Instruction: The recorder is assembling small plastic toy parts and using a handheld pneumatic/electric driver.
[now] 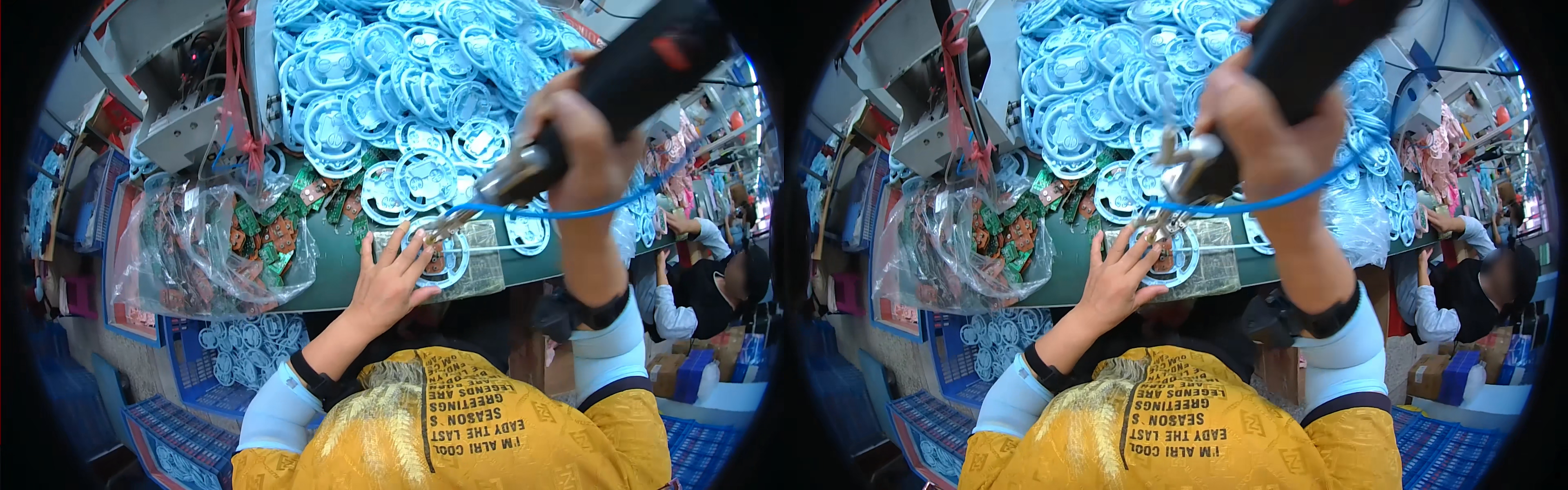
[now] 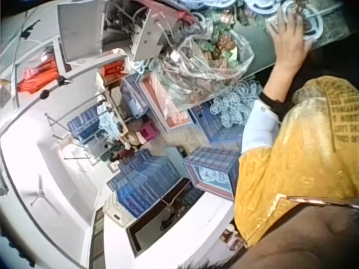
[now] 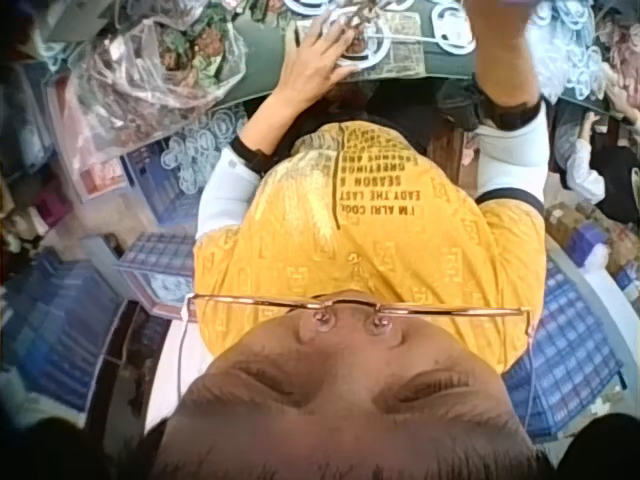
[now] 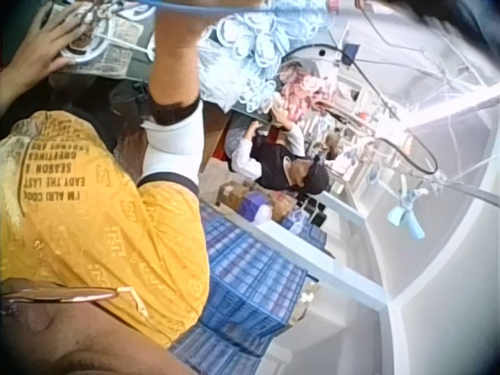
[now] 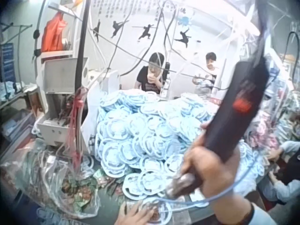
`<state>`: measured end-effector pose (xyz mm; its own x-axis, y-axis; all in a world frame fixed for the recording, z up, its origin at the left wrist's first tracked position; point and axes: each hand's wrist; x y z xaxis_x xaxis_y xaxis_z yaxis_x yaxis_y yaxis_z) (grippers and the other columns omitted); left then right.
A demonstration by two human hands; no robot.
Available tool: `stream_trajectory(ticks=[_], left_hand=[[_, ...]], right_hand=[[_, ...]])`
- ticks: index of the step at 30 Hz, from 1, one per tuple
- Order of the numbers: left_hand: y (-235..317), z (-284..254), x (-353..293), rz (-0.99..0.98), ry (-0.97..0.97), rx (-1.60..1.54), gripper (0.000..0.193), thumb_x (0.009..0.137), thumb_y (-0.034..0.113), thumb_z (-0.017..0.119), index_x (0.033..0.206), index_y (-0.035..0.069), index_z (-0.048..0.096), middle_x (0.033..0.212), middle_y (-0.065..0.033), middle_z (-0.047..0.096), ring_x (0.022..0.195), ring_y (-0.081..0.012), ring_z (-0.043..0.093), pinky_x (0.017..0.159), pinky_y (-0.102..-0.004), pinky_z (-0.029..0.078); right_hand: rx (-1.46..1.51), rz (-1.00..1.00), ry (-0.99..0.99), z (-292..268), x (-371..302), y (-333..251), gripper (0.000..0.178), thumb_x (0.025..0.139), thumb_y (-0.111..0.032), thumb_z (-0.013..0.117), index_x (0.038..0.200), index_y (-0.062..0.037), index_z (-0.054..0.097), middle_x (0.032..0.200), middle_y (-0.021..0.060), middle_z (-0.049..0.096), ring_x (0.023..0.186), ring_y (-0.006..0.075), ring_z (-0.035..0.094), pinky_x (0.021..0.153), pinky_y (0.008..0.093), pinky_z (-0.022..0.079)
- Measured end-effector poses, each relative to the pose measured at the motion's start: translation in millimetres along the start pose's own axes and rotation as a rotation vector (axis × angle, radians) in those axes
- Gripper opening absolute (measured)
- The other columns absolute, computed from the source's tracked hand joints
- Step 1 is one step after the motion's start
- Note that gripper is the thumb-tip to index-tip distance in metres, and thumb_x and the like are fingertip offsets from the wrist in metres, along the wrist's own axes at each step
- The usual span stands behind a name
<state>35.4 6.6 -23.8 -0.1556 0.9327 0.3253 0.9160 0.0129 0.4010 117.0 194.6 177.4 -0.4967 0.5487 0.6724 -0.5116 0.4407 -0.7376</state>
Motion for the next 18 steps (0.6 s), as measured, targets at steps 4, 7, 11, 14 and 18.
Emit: stream_trajectory(ticks=[4,7,11,14,18], left_hand=[[4,3,-2,-0.021,-0.006,0.04,0.062,0.079,0.042,0.077,0.13,0.011,0.06,0.144,-0.01,0.05,0.145,-0.0327,0.031,0.107,-0.069,0.022],[6,-1,-3,-0.003,-0.005,0.045,0.061,0.079,0.04,0.077,0.128,0.008,0.061,0.146,-0.0111,0.048,0.146,-0.0322,0.03,0.106,-0.0704,0.023],[5,5,-5,0.026,0.007,0.073,0.067,0.077,0.037,0.078,0.133,0.005,0.058,0.149,-0.0109,0.044,0.145,-0.0306,0.031,0.107,-0.071,0.025],[5,6,-6,0.028,0.006,0.071,0.067,0.077,0.036,0.078,0.133,0.004,0.058,0.149,-0.0107,0.044,0.145,-0.0299,0.032,0.106,-0.0712,0.025],[4,7,-7,0.028,0.004,0.072,0.067,0.077,0.035,0.078,0.132,0.004,0.058,0.149,-0.0098,0.043,0.145,-0.0292,0.032,0.106,-0.0715,0.026]], right_hand=[[-0.014,-0.06,-0.035,6,-2,-37,0.045,0.086,-0.008,0.057,0.127,0.0077,0.044,0.078,0.0095,0.052,0.063,0.0197,0.058,0.057,0.0333,0.052],[-0.061,0.101,-0.029,12,-26,-29,0.045,0.086,-0.008,0.059,0.127,0.005,0.045,0.08,0.0101,0.053,0.062,0.0199,0.057,0.058,0.0334,0.051],[-0.029,0.118,-0.02,15,-38,-20,0.044,0.084,-0.004,0.061,0.125,0.0035,0.046,0.081,0.0106,0.055,0.063,0.0191,0.058,0.06,0.0316,0.049],[-0.039,0.125,-0.011,15,-39,-17,0.044,0.085,-0.005,0.06,0.126,0.0038,0.046,0.08,0.0107,0.055,0.063,0.0193,0.058,0.06,0.0319,0.049],[-0.037,0.143,0.006,16,-40,-14,0.042,0.085,-0.005,0.061,0.124,0.0023,0.046,0.081,0.0107,0.055,0.063,0.0194,0.058,0.061,0.0319,0.049]])
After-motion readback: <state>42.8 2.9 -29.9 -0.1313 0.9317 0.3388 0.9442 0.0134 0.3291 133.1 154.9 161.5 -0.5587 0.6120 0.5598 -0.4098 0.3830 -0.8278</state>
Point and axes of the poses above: each hand's wrist, its own x-axis towards the middle knuckle, its own z-axis out of the palm, y = z × x
